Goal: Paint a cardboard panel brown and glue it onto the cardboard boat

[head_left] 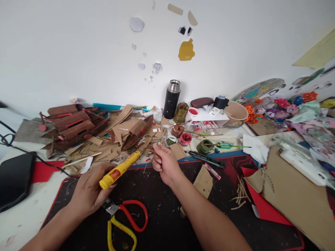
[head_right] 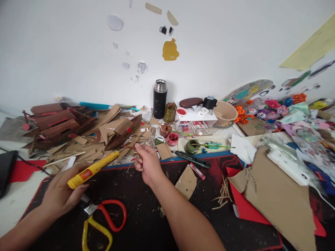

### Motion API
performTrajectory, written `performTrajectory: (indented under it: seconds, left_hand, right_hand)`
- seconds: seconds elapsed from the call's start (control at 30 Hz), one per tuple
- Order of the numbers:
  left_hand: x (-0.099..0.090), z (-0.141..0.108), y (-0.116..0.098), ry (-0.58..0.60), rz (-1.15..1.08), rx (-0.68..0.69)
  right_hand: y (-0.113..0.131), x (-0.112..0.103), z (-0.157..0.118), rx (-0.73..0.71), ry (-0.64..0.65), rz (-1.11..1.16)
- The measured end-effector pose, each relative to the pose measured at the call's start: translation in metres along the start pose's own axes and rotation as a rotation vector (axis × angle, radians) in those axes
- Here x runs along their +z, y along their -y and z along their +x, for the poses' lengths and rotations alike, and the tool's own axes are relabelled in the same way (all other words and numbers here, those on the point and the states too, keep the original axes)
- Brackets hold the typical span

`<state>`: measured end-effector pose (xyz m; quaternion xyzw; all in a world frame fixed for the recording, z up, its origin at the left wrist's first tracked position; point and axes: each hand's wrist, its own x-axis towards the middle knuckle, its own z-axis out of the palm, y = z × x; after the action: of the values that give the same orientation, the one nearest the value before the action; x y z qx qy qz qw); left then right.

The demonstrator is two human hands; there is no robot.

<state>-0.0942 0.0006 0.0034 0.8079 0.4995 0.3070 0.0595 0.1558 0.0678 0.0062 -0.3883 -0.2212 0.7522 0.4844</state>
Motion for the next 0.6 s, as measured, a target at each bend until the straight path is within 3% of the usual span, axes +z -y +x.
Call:
performTrajectory:
  seconds: [0.23, 0.6]
  left_hand:
    - [-0.004, 0.002, 0.003, -0.042, 0.031, 0.088]
    - [0.007, -0.007, -0.004, -0.077, -0.021, -0.054]
  right_hand:
    - [0.001, 0.001, 0.000, 0.006, 0.005, 0.012]
    - [0.001, 0.000, 0.000, 0.019, 0.002, 0.011]
